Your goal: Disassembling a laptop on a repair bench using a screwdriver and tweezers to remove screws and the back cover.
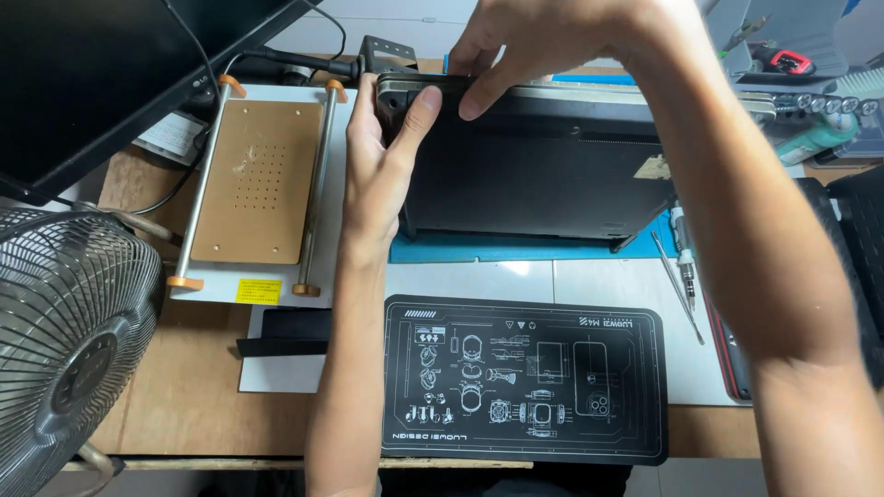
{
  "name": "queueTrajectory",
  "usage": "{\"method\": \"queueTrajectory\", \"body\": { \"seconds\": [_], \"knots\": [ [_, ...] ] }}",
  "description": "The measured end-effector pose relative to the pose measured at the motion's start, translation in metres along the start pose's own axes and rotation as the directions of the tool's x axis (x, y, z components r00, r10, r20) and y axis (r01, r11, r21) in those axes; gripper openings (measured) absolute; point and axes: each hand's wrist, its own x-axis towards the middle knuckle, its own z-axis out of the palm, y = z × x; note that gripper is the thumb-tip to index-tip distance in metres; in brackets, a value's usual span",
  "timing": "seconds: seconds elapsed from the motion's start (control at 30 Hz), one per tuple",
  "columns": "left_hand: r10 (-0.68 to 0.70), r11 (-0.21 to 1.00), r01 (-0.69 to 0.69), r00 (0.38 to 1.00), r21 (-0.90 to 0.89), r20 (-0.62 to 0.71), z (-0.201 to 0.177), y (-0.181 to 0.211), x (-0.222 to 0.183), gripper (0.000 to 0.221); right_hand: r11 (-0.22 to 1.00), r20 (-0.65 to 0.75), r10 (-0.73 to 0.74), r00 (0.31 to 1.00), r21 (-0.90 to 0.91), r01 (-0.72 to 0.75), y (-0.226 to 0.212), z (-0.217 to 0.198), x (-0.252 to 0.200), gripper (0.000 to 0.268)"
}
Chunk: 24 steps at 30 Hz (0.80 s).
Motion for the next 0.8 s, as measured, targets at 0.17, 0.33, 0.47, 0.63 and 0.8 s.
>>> {"method": "queueTrajectory", "body": {
  "seconds": [0.17,0.33,0.47,0.63,0.8],
  "knots": [
    [0.064,0.997,-0.062,0.997,-0.051,0.051,0.001,0.007,-0.003,0.024,0.993,0.161,0.077,0.984,-0.097,-0.062,-0.021,-0.017,0.007,0.041],
    [-0.059,0.998,0.060,0.998,-0.024,0.033,0.000,0.007,-0.006,0.043,0.950,0.241,0.142,0.960,-0.306,-0.064,-0.035,-0.020,0.012,0.052],
    [-0.027,1.000,0.027,1.000,-0.011,0.013,0.001,0.006,-0.005,0.034,0.930,0.281,0.287,0.916,-0.310,-0.196,-0.067,-0.046,-0.003,0.049],
    [0.001,0.999,0.000,1.000,-0.042,0.004,0.003,0.006,-0.004,0.031,0.949,0.368,0.265,0.891,-0.265,-0.172,-0.067,-0.056,-0.003,0.041],
    [-0.048,0.998,0.048,0.999,-0.027,-0.004,0.003,0.005,-0.005,0.035,0.948,0.379,0.297,0.877,-0.227,-0.223,-0.072,-0.058,-0.007,0.040]
  ]
}}
